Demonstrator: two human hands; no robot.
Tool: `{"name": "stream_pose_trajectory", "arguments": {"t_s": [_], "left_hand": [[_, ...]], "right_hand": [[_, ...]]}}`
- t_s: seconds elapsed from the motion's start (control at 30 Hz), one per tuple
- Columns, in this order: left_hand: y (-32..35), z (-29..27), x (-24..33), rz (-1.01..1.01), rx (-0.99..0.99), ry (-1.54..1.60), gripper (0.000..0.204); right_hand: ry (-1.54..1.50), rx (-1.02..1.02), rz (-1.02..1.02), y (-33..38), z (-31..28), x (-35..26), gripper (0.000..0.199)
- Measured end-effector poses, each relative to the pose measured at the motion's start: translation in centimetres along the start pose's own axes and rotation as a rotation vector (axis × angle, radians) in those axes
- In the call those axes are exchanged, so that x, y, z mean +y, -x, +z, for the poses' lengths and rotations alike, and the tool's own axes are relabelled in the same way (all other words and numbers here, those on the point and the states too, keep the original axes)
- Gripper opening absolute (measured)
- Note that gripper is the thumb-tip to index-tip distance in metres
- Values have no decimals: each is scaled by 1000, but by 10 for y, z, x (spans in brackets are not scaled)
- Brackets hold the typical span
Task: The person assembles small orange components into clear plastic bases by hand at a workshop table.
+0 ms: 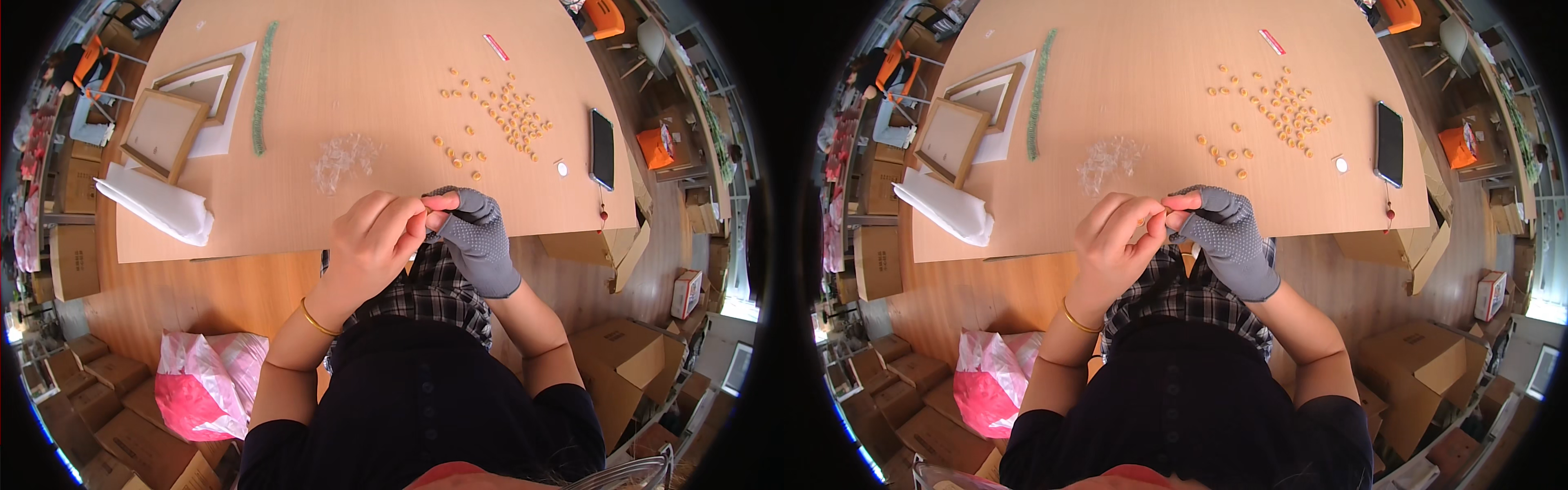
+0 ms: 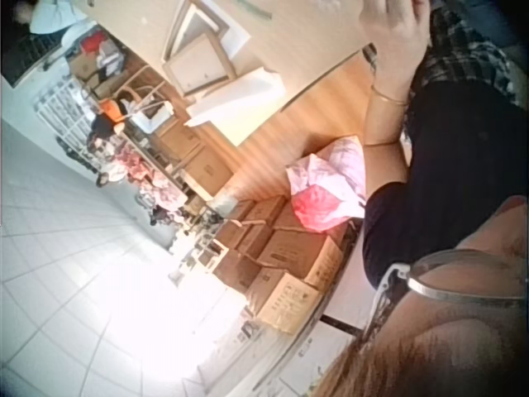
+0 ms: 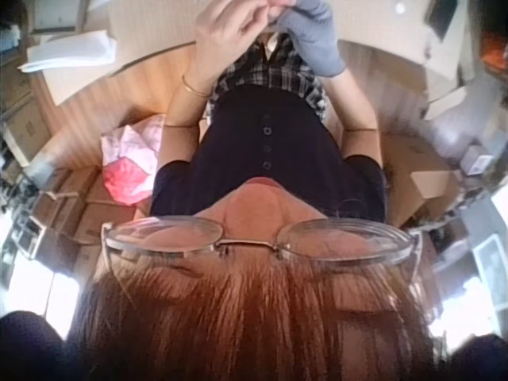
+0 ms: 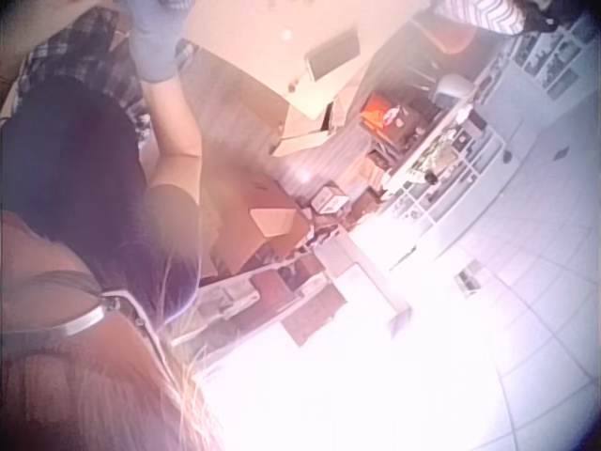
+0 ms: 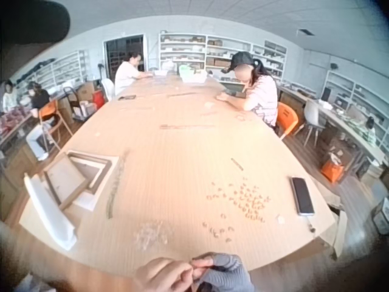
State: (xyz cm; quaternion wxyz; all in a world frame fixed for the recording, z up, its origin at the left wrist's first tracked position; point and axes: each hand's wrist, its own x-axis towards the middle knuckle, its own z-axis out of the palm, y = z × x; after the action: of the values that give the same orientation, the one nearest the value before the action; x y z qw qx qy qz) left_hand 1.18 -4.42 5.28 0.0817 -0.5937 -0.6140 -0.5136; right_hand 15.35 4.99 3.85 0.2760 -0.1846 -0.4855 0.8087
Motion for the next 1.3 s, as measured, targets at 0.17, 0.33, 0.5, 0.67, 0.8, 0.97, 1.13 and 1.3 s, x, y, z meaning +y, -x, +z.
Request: {"name": "stream_pose_trajectory", "arguments": {"t_s": [0.17, 0.33, 0.5, 0.67, 0.8, 0.97, 1.13, 1.3], "left_hand": [[-2, 1, -3, 41, -4, 34, 19], [-3, -5, -1, -36, -52, 141, 20], [4, -8, -4, -89, -157, 294, 18], [21, -5, -23, -334, -233, 188, 13], [23, -17, -40, -566, -272, 134, 16], [26, -23, -47, -581, -214, 220, 32], [34, -21, -49, -609, -231, 342, 38], [31, -20, -35, -634, -198, 380, 40]], "right_hand": [[-96, 2, 18, 3, 1, 2, 15], [-241, -21, 89, 6, 2, 1, 15], [-527, 35, 143, 2, 6, 5, 16], [-446, 105, 90, -9, -11, 10, 16], [-62, 152, 33, -10, -11, 17, 15], [202, 145, 29, -16, -2, 27, 14], [345, 98, 22, -32, 13, 34, 14], [370, 21, -30, -42, 13, 45, 15]]}}
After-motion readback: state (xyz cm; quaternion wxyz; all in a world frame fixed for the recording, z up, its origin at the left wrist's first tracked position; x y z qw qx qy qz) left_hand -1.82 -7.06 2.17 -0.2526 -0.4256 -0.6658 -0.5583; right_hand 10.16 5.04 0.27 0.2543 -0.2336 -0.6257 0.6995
